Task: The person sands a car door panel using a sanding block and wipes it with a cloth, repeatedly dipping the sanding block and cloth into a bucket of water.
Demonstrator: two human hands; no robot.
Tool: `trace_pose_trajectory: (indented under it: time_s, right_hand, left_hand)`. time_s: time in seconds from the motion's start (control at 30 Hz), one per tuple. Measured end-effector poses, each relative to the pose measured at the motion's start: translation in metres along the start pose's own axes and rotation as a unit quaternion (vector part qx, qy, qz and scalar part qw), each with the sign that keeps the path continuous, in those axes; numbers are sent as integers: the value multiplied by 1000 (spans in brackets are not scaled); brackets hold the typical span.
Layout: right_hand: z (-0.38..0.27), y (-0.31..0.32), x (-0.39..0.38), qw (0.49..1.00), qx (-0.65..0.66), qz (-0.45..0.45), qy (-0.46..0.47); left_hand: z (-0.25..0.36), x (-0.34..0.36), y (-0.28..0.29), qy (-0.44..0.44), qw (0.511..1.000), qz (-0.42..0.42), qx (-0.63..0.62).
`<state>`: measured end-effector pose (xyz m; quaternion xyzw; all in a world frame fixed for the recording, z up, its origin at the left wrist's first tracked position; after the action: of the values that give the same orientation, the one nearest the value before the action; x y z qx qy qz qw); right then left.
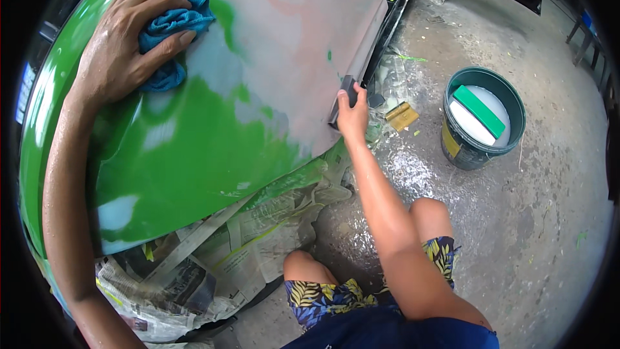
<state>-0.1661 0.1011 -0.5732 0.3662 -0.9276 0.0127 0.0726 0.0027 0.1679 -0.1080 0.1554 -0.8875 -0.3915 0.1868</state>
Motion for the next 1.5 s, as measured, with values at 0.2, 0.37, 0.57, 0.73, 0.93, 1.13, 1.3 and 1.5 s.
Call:
trace_pose_trajectory:
  time_s: [0.2,0.37,0.57,0.73,0.93,1.13,1.3,1.5]
  right_hand:
    - [-8,-5,7,992,-111,-19,-63]
    - [20,-2,67,993,-70,-17,-91]
    - [12,-10,48,999,-19,-6,-36]
    - [27,-18,72,997,-75,4,-35]
    - [38,-5,113,988,51,-60,-136]
    - [21,-4,79,997,-71,-27,-27]
    - [6,-12,29,997,-78,-25,-8]
    - [33,0,72,992,-121,-2,-43]
  left_hand:
    - [-5,-4,0,2,1000,-7,8]
    - [2,1,-2,-1,1000,3,8]
    - [2,-1,1,71,995,-65,43]
    - [-1,-1,1,63,994,-70,54]
    - [0,0,-6,69,995,-56,53]
    - [-1,-1,0,51,996,-43,63]
    - [5,-5,6,50,997,-53,34]
    - [7,7,0,9,999,-37,-25]
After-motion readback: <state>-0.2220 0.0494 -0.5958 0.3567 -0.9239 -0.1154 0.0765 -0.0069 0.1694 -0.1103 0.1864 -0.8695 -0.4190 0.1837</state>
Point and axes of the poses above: each hand's wrist, its own x-axis towards the middle knuckle, its own y-axis out of the back of the hand, z = x × y, the point moved 3 cm from there along x, towards the middle knuckle, and after that the axes turned 7 degrees about -x, right-handed, at the moved point
